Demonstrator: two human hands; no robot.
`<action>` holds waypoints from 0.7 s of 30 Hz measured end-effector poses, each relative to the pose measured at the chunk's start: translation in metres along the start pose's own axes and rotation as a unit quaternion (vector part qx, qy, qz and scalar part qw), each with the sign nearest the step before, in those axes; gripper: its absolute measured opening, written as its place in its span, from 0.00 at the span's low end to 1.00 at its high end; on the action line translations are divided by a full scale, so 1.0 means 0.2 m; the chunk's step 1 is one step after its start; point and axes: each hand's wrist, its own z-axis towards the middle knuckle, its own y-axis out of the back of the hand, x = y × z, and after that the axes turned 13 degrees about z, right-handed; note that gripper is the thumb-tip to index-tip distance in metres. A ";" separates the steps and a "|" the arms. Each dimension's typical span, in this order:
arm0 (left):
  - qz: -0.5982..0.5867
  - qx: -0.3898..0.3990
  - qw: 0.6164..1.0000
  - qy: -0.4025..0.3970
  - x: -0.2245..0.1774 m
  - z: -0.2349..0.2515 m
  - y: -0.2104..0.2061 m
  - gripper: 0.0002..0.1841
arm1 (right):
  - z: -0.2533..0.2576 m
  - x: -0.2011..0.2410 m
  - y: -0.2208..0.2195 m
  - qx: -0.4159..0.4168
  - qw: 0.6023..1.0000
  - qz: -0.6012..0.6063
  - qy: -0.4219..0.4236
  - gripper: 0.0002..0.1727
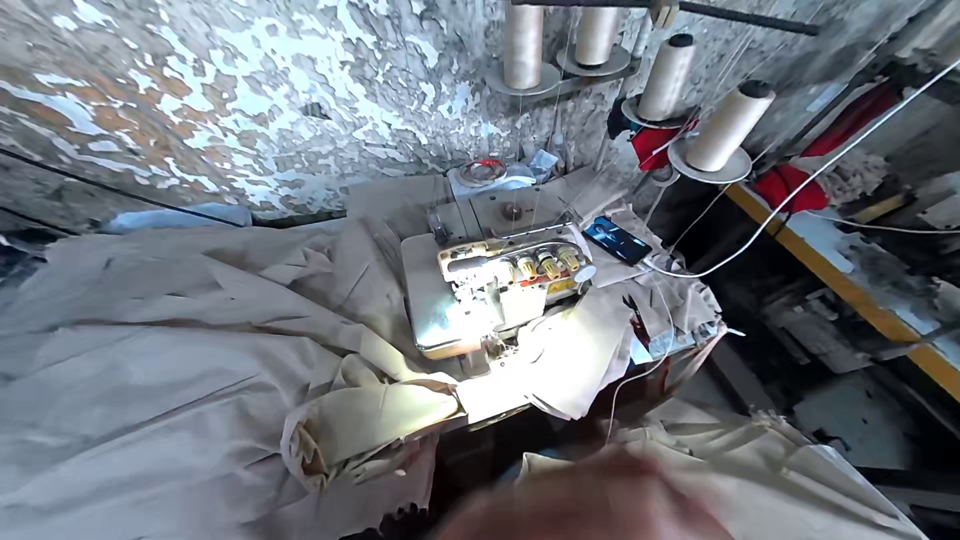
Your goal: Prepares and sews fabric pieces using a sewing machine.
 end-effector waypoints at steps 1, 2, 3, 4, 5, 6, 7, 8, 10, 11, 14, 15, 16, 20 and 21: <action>-0.025 0.052 0.998 0.004 0.16 0.02 0.03 0.37 | 0.01 0.03 0.01 0.005 1.000 0.024 0.014 0.09; -0.038 0.114 0.993 0.016 0.34 0.02 0.06 0.40 | 0.01 0.05 0.02 0.009 0.998 0.050 0.027 0.09; -0.062 0.174 0.981 0.057 0.47 0.00 0.08 0.43 | 0.03 0.06 0.03 0.016 0.996 0.076 0.035 0.09; -0.086 0.228 0.963 0.113 0.57 -0.02 0.07 0.45 | 0.04 0.08 0.04 0.021 0.993 0.109 0.037 0.08; -0.100 0.265 0.944 0.172 0.61 -0.05 0.06 0.47 | 0.05 0.09 0.05 0.024 0.989 0.143 0.037 0.08; -0.101 0.285 0.929 0.215 0.60 -0.06 0.04 0.47 | 0.06 0.09 0.06 0.024 0.984 0.175 0.034 0.07; -0.113 0.295 0.920 0.231 0.57 -0.05 0.01 0.46 | 0.07 0.10 0.06 0.021 0.979 0.203 0.030 0.06; -0.157 0.305 0.909 0.235 0.57 -0.05 -0.01 0.42 | 0.08 0.10 0.07 0.016 0.973 0.230 0.026 0.06; -0.315 0.363 0.854 0.200 0.69 -0.06 -0.05 0.32 | 0.08 0.12 0.09 -0.004 0.960 0.278 0.027 0.05; -0.356 0.390 0.830 0.179 0.73 -0.06 -0.06 0.28 | 0.07 0.12 0.10 -0.018 0.954 0.296 0.033 0.05; -0.281 0.448 0.820 0.220 0.73 -0.01 -0.04 0.29 | 0.03 0.14 0.19 -0.075 0.944 0.314 0.067 0.07; -0.239 0.465 0.813 0.256 0.71 0.00 -0.02 0.31 | 0.01 0.15 0.23 -0.100 0.940 0.317 0.077 0.07; -0.219 0.477 0.802 0.285 0.71 0.00 -0.01 0.30 | -0.02 0.16 0.28 -0.124 0.936 0.320 0.082 0.08; -0.288 0.474 0.782 0.283 0.70 -0.04 0.08 0.16 | -0.13 0.16 0.41 -0.187 0.890 0.403 0.103 0.11; -0.302 0.463 0.787 0.275 0.70 -0.05 0.12 0.15 | -0.15 0.16 0.44 -0.189 0.875 0.434 0.104 0.11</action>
